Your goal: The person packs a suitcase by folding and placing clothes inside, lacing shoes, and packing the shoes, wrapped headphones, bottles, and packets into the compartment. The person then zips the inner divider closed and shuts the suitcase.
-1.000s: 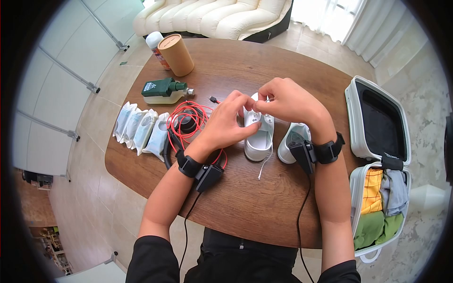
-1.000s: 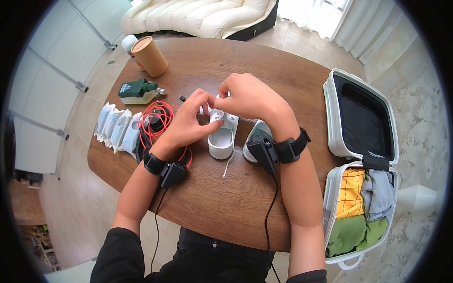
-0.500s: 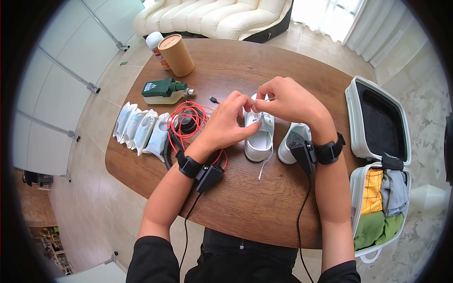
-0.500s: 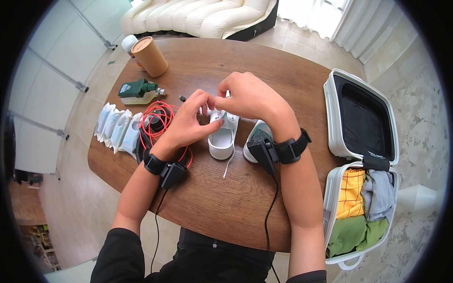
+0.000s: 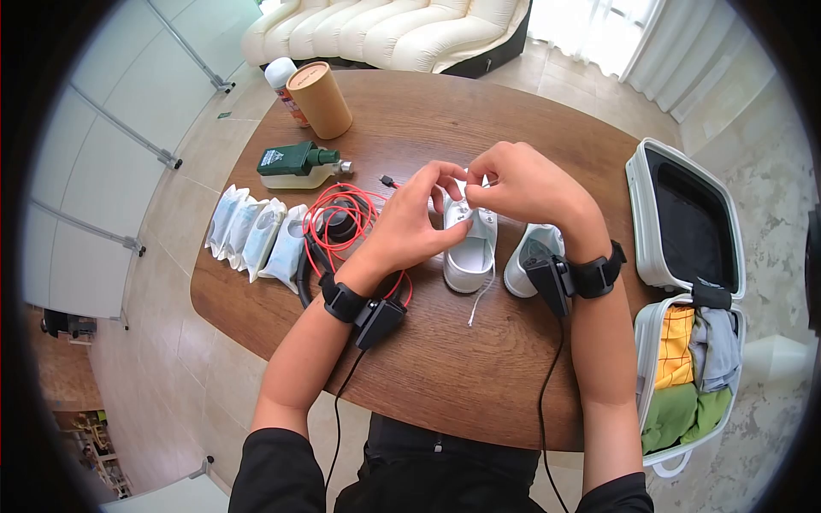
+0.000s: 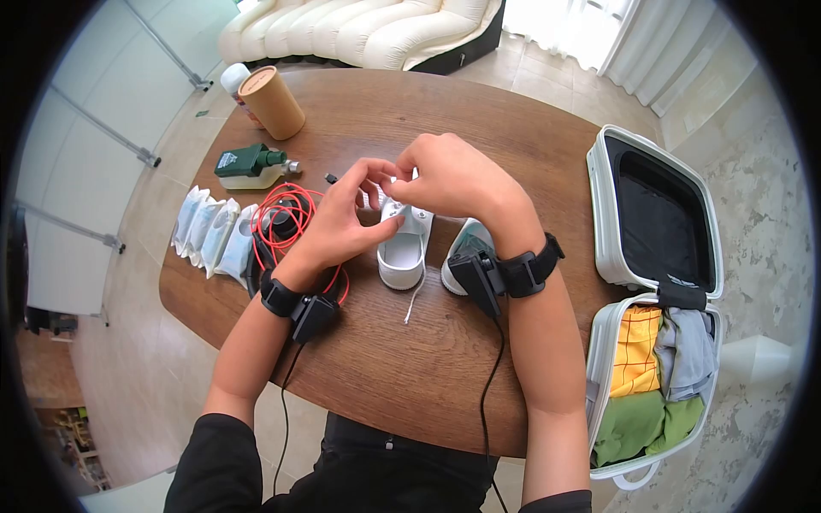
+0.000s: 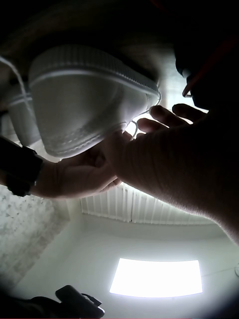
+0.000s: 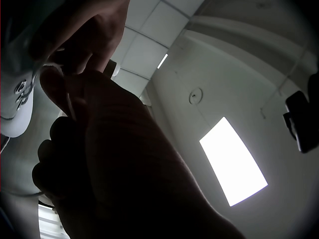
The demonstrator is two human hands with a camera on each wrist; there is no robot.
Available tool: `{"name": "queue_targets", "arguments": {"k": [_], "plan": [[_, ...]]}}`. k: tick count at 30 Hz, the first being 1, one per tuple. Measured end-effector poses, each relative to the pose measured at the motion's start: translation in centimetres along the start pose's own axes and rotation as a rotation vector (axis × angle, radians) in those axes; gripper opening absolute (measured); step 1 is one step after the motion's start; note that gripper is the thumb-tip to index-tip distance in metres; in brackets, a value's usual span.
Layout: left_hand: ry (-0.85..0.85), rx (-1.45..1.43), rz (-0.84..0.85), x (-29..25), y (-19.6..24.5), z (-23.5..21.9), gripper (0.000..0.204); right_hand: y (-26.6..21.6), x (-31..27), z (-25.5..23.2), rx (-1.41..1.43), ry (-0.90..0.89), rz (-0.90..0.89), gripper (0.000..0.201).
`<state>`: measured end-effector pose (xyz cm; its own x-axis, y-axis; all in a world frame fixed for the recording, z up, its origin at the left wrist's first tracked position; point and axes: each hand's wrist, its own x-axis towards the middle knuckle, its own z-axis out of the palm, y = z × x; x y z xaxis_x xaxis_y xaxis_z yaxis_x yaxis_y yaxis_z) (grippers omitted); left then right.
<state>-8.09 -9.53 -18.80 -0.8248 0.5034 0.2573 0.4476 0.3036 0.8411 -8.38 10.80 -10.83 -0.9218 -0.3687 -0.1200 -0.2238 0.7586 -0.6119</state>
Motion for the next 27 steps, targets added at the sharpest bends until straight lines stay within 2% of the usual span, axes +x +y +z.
{"name": "queue_targets", "arguments": {"k": [20, 22, 27], "plan": [[-0.010, -0.030, 0.017, -0.03, 0.00, -0.10, 0.057, 0.76, 0.05, 0.35, -0.048, 0.065, -0.005, 0.032], [-0.010, -0.039, 0.013, 0.00, 0.00, -0.10, 0.057, 0.93, 0.11, 0.40, -0.049, 0.088, -0.048, 0.029], [-0.017, -0.047, 0.008, -0.02, 0.05, -0.15, 0.058, 0.97, 0.23, 0.50, -0.065, 0.082, -0.026, 0.025]]}}
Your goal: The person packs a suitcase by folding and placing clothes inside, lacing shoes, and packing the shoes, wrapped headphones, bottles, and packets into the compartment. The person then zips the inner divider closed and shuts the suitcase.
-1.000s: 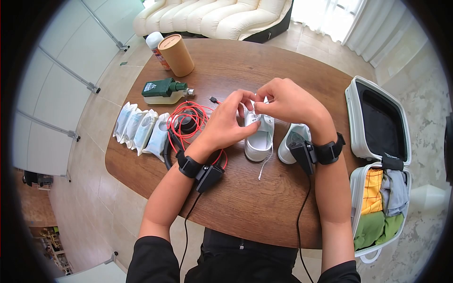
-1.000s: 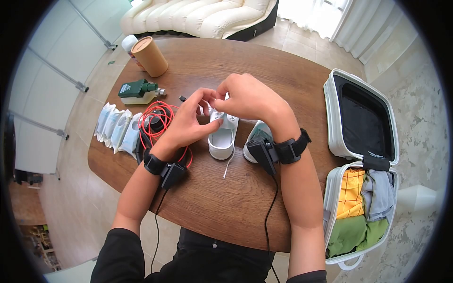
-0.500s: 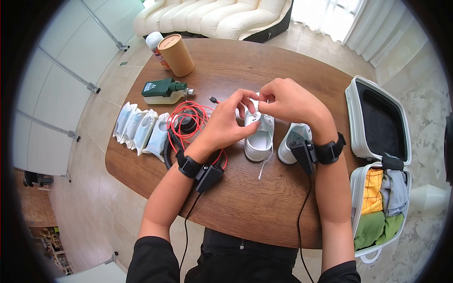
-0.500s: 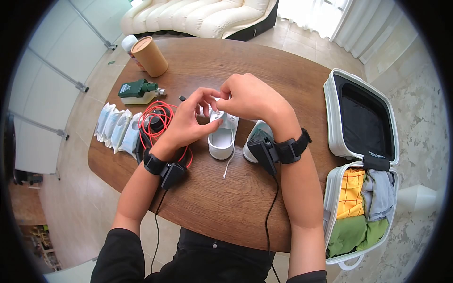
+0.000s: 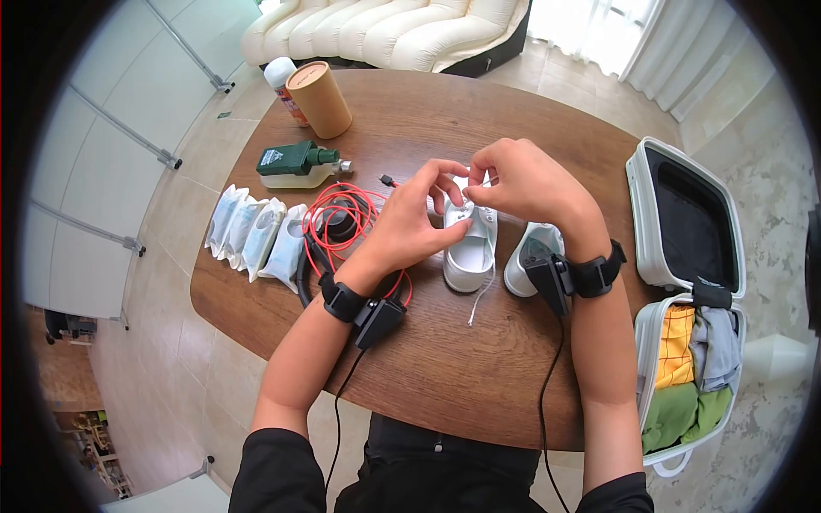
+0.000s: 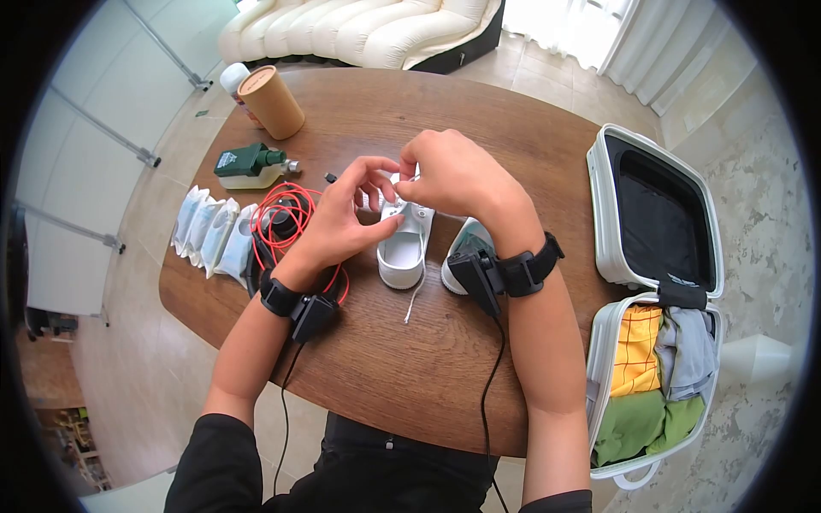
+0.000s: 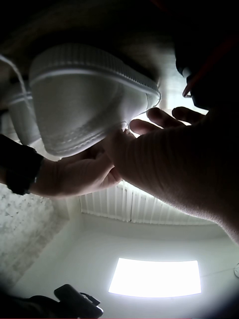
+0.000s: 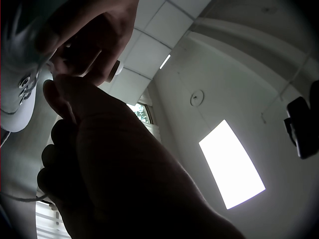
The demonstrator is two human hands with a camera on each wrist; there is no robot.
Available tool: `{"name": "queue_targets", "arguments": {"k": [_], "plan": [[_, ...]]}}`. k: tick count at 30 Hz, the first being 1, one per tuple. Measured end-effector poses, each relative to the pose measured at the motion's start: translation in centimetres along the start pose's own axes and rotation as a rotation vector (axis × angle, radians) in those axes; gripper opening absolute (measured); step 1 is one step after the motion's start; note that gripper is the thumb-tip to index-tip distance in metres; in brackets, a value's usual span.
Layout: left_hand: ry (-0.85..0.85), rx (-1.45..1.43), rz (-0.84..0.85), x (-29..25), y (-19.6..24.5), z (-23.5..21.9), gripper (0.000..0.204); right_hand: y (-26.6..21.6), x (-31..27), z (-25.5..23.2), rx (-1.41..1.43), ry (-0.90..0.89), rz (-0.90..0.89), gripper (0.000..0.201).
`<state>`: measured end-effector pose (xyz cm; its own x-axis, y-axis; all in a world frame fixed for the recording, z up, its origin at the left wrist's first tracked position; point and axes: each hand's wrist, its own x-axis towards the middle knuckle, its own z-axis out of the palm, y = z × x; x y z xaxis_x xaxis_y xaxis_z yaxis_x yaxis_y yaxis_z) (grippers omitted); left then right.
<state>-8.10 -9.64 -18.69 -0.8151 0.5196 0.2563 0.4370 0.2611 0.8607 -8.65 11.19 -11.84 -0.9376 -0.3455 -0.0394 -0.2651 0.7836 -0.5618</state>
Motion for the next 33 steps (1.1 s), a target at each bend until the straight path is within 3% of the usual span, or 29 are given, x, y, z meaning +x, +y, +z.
{"name": "queue_targets", "arguments": {"k": [5, 10, 24, 33], "plan": [[0.012, -0.003, 0.016, 0.0, -0.1, 0.1, 0.058, 0.3, 0.1, 0.3, 0.001, 0.015, -0.049, 0.026], [0.023, 0.006, 0.014, 0.0, 0.2, 0.0, 0.058, -0.4, 0.1, 0.2, -0.048, -0.058, 0.053, 0.023], [0.049, -0.055, 0.009, 0.0, -0.4, 0.1, 0.055, 0.0, 0.3, 0.7, -0.053, -0.014, 0.025, 0.022], [0.125, -0.100, -0.096, -0.1, -0.2, 0.0, 0.033, 0.3, 0.2, 0.5, 0.021, 0.040, 0.003, 0.024]]}}
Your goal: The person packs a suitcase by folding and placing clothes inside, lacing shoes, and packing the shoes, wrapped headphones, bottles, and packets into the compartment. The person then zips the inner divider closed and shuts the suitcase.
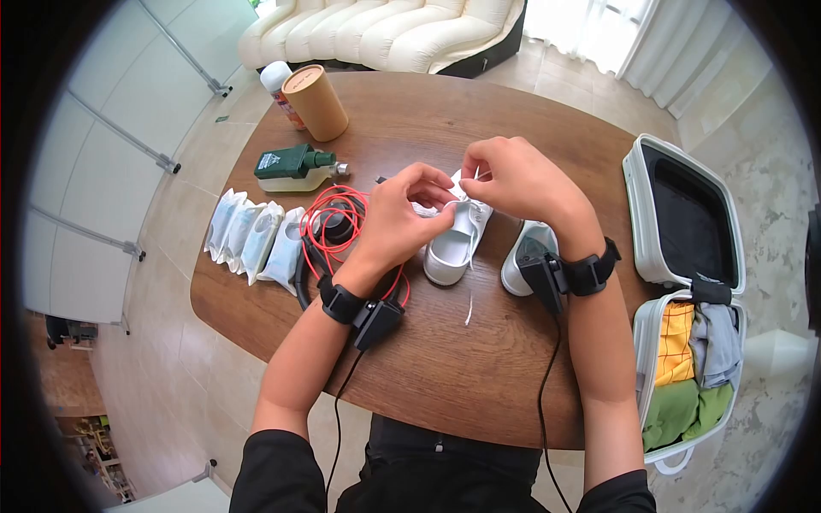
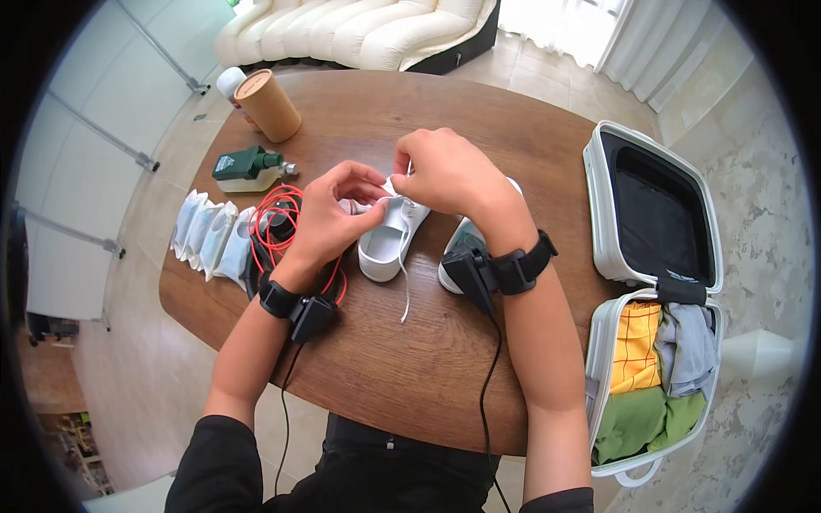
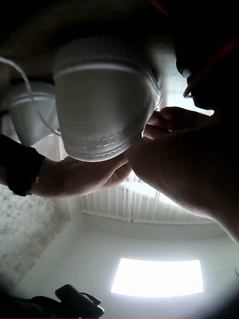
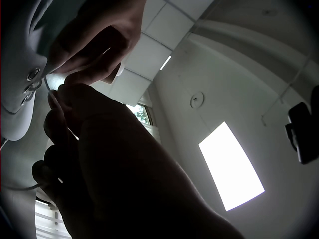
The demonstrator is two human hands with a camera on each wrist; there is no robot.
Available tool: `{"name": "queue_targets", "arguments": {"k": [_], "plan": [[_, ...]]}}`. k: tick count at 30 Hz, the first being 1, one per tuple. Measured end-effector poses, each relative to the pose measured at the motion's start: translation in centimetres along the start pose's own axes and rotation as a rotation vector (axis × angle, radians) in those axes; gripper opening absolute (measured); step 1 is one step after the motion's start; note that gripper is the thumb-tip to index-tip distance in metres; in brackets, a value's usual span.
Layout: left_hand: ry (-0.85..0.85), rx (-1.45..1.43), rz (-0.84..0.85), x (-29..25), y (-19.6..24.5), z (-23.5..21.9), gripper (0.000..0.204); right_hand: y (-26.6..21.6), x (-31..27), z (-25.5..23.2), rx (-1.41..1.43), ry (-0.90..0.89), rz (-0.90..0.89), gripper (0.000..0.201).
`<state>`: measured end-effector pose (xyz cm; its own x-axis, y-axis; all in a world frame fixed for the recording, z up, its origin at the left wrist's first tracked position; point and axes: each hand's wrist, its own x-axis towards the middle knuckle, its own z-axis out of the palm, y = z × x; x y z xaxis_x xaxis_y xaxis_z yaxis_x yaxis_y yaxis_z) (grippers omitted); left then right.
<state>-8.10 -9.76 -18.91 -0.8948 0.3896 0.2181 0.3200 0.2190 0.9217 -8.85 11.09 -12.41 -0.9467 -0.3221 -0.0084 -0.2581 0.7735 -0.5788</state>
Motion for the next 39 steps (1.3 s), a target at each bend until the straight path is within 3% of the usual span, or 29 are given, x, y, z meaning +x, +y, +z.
{"name": "queue_targets", "arguments": {"k": [11, 20, 22, 23, 33, 39], "plan": [[0.037, 0.048, -0.018, 0.0, 0.0, 0.0, 0.026, 0.6, 0.1, 0.4, 0.062, 0.025, -0.095, 0.023], [0.046, 0.072, -0.021, 0.2, -0.3, 0.0, 0.021, -0.8, -0.5, 0.4, -0.116, 0.204, -0.151, 0.020], [0.042, 0.055, -0.029, 0.2, -0.5, -0.1, 0.022, -1.9, -0.6, -0.2, -0.098, -0.091, 0.013, 0.017], [0.038, 0.037, -0.036, 0.2, -0.6, -0.1, 0.023, -2.0, -0.6, 0.1, -0.099, -0.091, 0.013, 0.017], [0.019, -0.034, -0.068, 0.6, -2.0, -0.3, 0.026, -3.4, -1.1, 4.0, -0.392, 0.161, 0.013, 0.012], [-0.006, -0.286, -0.146, 0.7, -2.0, -0.8, 0.027, -4.7, -1.2, 5.3, -0.422, 0.233, 0.106, 0.008]]}}
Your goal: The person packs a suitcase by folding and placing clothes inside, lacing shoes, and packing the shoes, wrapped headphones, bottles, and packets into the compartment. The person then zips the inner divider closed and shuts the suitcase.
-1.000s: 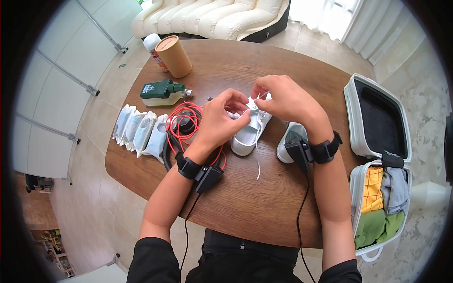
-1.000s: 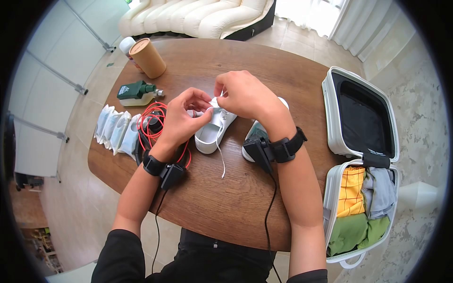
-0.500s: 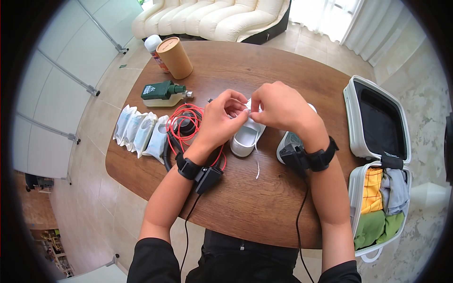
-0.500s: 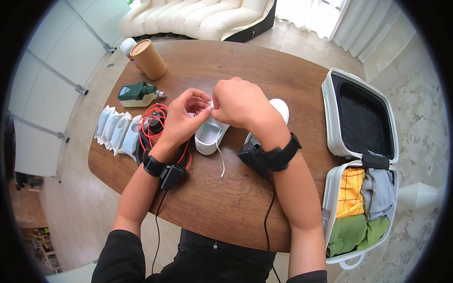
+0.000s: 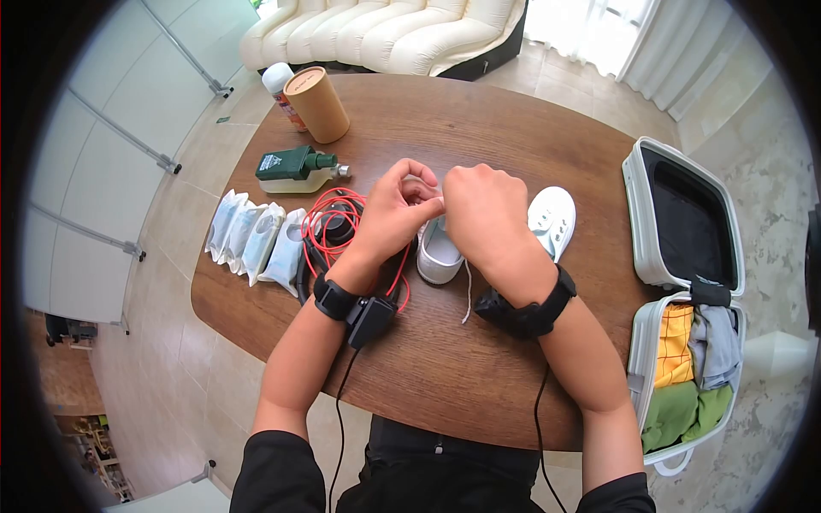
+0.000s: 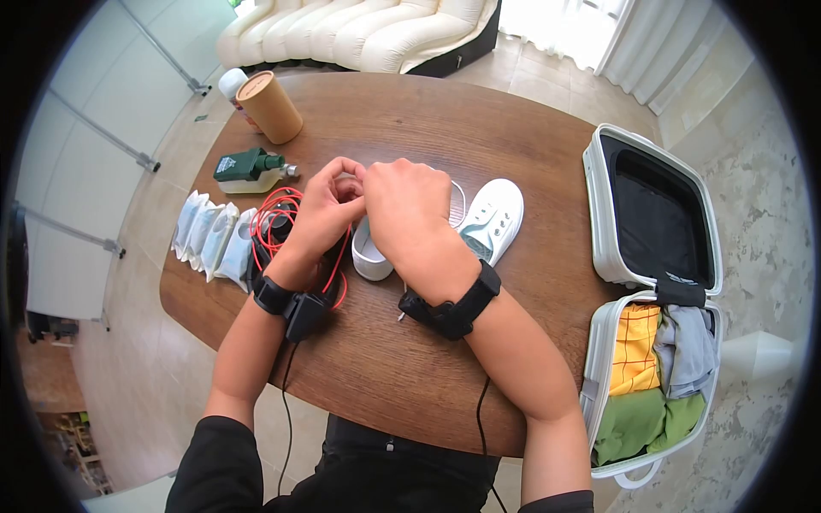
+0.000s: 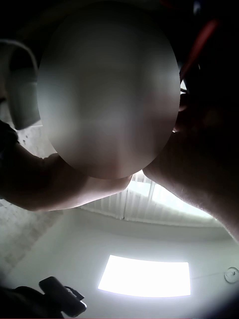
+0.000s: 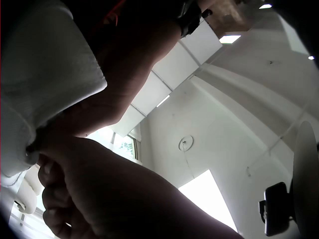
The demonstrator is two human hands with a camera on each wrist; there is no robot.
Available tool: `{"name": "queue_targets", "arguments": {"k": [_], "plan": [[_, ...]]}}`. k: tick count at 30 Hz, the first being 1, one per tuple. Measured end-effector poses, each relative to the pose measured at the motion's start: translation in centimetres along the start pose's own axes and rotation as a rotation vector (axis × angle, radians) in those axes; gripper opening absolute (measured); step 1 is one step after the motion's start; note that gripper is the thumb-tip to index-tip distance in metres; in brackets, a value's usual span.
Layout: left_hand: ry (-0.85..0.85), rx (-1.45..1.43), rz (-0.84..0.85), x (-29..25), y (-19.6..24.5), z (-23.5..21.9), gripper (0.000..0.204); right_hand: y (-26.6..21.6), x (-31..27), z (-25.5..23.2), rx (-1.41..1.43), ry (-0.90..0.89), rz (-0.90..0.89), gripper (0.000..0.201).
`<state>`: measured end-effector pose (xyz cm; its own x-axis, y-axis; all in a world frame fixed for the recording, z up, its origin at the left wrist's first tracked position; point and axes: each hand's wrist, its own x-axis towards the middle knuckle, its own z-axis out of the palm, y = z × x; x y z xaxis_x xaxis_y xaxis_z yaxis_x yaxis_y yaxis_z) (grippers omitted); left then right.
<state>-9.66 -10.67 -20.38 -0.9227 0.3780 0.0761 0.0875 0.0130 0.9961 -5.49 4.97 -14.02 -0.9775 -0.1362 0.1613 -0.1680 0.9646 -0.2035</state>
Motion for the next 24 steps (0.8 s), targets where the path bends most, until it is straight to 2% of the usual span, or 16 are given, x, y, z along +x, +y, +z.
{"name": "queue_targets", "arguments": {"k": [6, 9, 11, 13, 15, 17, 19, 21, 22, 24], "plan": [[0.011, 0.001, 0.001, 0.0, -0.1, 0.2, 0.026, 2.1, 0.8, -0.3, 0.160, -0.029, 0.029, 0.017], [-0.027, 0.108, 0.064, 0.0, 0.0, 0.2, 0.024, 3.0, 1.1, -1.8, 0.247, -0.101, 0.022, 0.023], [-0.066, 0.347, 0.086, -0.4, 1.2, 0.4, 0.028, 3.6, 1.4, -3.4, 0.291, -0.150, 0.016, 0.026], [-0.064, 0.364, 0.147, -0.5, 1.1, 0.7, 0.026, 4.4, 1.7, -4.9, 0.473, -0.248, -0.083, 0.026], [-0.061, 0.381, 0.209, -0.6, 1.0, 0.8, 0.025, 4.7, 1.5, -5.8, 0.574, -0.231, -0.124, 0.024], [-0.062, 0.322, 0.258, -0.6, 0.9, 0.7, 0.026, 4.8, 1.3, -6.9, 0.914, -0.244, -0.218, 0.014], [-0.077, 0.303, 0.262, -0.6, 0.8, 0.5, 0.027, 4.3, 0.8, -7.6, 0.968, -0.227, -0.245, 0.011], [-0.095, 0.284, 0.268, -0.6, 0.7, 0.3, 0.029, 3.9, 0.5, -7.9, 1.207, -0.177, -0.311, 0.011], [-0.091, 0.277, 0.275, -0.7, 0.6, 0.2, 0.030, 3.8, 0.4, -8.1, 1.208, -0.174, -0.309, 0.011], [-0.089, 0.270, 0.282, -1.0, 0.9, 0.3, 0.031, 3.4, 0.1, -8.5, 1.309, -0.078, -0.391, 0.010]]}}
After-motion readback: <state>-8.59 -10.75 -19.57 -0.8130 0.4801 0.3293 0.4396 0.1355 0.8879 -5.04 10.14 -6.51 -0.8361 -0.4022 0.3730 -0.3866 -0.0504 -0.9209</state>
